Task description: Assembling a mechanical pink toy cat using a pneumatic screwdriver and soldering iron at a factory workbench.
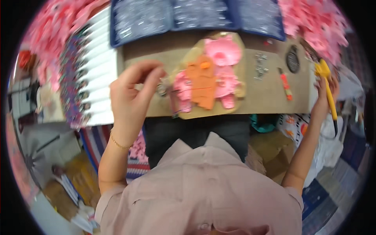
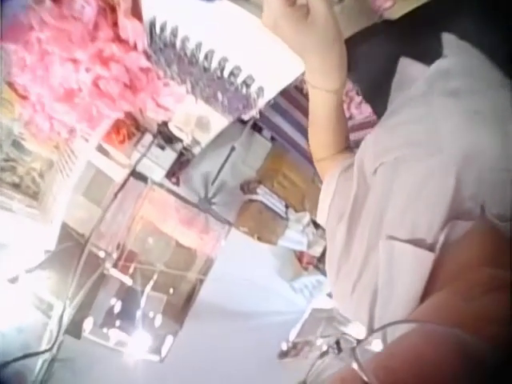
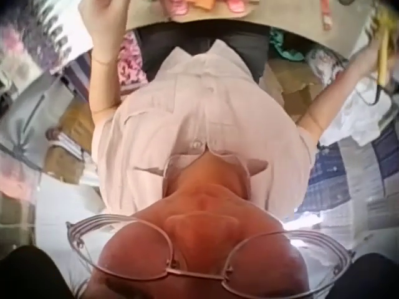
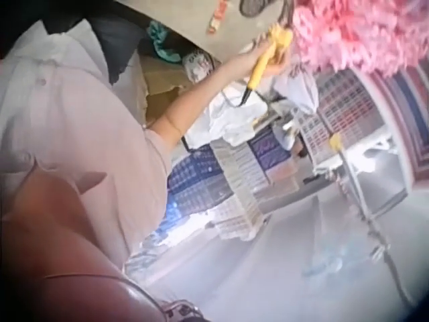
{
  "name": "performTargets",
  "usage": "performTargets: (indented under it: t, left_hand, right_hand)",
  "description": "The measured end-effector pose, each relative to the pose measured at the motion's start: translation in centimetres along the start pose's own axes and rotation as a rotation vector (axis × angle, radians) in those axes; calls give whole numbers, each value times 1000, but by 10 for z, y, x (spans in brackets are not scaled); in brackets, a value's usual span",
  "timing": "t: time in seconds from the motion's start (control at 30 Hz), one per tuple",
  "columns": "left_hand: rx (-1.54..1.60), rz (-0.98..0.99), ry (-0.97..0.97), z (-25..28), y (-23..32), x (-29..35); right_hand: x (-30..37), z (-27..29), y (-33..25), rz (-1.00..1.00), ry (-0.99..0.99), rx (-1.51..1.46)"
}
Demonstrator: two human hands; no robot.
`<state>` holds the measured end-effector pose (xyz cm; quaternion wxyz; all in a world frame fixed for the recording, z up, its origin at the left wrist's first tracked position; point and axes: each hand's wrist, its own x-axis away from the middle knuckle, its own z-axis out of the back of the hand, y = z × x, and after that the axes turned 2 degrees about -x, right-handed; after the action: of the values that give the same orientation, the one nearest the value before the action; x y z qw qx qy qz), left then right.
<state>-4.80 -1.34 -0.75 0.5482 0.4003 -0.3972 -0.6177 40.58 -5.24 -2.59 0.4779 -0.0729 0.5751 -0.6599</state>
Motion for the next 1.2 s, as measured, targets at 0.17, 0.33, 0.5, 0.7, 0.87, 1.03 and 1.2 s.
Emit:
performTargets:
  t: [0.17,0.33,0.5,0.7,0.87,1.03,1.2]
  left_hand:
    - [-76,6,-281,18,-13,10]
    - [-603,-613,-301,-1,0,1]
    - [-684,-413,-298,14,14,6]
    - [553,28,-59,23,13,-21]
    - [533,265,-123,-17,-15,28]
    - [639,339,-89,-22,-22,42]
    - [496,205,-46,-26,-22,45]
  right_hand:
    - [77,-32,-31,-823,-530,-270]
    - [60,-180,-129,644,-968,-92]
    - [37,-203,-142,445,-1389,8]
    - [25,-170,-169,176,-787,-107]
    - [74,-121,-136,156,-870,122]
    - [77,-153,-163,462,-954,153]
    - [82,-205,-169,238,-1544,57]
